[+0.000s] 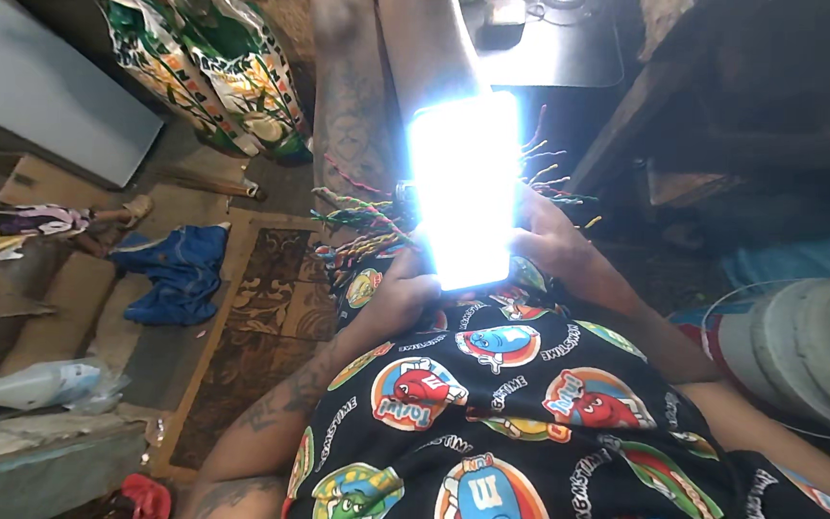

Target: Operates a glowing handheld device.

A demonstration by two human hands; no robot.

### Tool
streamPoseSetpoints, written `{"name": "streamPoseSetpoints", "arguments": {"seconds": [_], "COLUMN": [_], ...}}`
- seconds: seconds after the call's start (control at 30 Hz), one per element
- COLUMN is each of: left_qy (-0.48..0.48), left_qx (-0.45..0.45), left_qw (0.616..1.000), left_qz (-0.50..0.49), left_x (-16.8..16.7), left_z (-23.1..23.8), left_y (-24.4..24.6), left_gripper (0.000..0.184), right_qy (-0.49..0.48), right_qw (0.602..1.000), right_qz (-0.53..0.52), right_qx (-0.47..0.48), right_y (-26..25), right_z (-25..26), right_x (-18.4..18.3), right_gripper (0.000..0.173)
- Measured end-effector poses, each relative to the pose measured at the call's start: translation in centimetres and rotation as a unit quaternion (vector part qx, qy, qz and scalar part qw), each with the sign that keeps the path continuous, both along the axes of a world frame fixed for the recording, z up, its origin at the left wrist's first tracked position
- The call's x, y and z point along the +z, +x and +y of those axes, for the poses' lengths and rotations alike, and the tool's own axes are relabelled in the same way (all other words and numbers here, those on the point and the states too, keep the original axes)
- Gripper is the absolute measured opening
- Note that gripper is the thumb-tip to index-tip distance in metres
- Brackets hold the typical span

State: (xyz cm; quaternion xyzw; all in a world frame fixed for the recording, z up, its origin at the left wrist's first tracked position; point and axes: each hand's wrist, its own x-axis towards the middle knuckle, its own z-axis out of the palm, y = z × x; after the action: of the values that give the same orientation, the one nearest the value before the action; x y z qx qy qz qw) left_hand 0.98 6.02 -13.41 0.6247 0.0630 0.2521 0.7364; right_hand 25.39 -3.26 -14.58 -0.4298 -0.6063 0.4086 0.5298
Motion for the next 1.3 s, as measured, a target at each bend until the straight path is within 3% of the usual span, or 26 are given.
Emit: {"name": "streamPoseSetpoints", "arguments": {"seconds": [0.27, 0.43, 0.57, 0.67, 0.77, 0.87, 1.03, 1.3], "left_qy": [0.008, 0.013, 0.006, -0.005, 0.02, 0.017, 0.023, 0.016], "left_qx": [0.007, 0.051, 0.062, 0.012, 0.046, 0.014, 0.05, 0.041], "left_qw": [1.0, 0.997, 0.995, 0.999, 0.996, 0.999, 0.996, 0.997], "left_qz": [0.019, 0.053, 0.077, 0.041, 0.07, 0.041, 0.068, 0.057], "left_x": [0.8, 4.4, 4.3, 2.0, 3.0, 1.5, 4.7, 4.0], "left_z": [-0.2, -1.9, -1.9, -0.6, -1.2, -0.3, -1.9, -1.6], "left_y": [0.1, -0.4, -0.3, -0.2, -0.2, -0.1, -0.4, -0.4], "left_gripper": [0.043, 0.041, 0.04, 0.047, 0.043, 0.045, 0.04, 0.041], "right_qy": [-0.01, 0.036, 0.019, 0.021, 0.008, 0.0, 0.018, 0.022], "right_qw": [0.999, 0.999, 1.0, 1.0, 1.0, 1.0, 1.0, 0.999], "right_qz": [0.018, 0.03, -0.015, -0.014, 0.014, 0.014, 0.019, 0.015], "right_qx": [-0.04, 0.021, -0.01, -0.014, 0.001, 0.005, 0.013, 0.021], "right_y": [-0.3, 0.7, 0.0, -0.2, 0.0, 0.0, -0.1, 0.4], "right_z": [-0.5, 0.1, -0.2, -0.2, -0.4, -0.5, -0.2, -0.1], "right_x": [0.2, -1.3, 0.0, 0.2, 0.0, 0.4, 0.3, -0.6], "right_gripper": [0.033, 0.044, 0.057, 0.056, 0.053, 0.047, 0.05, 0.054]}}
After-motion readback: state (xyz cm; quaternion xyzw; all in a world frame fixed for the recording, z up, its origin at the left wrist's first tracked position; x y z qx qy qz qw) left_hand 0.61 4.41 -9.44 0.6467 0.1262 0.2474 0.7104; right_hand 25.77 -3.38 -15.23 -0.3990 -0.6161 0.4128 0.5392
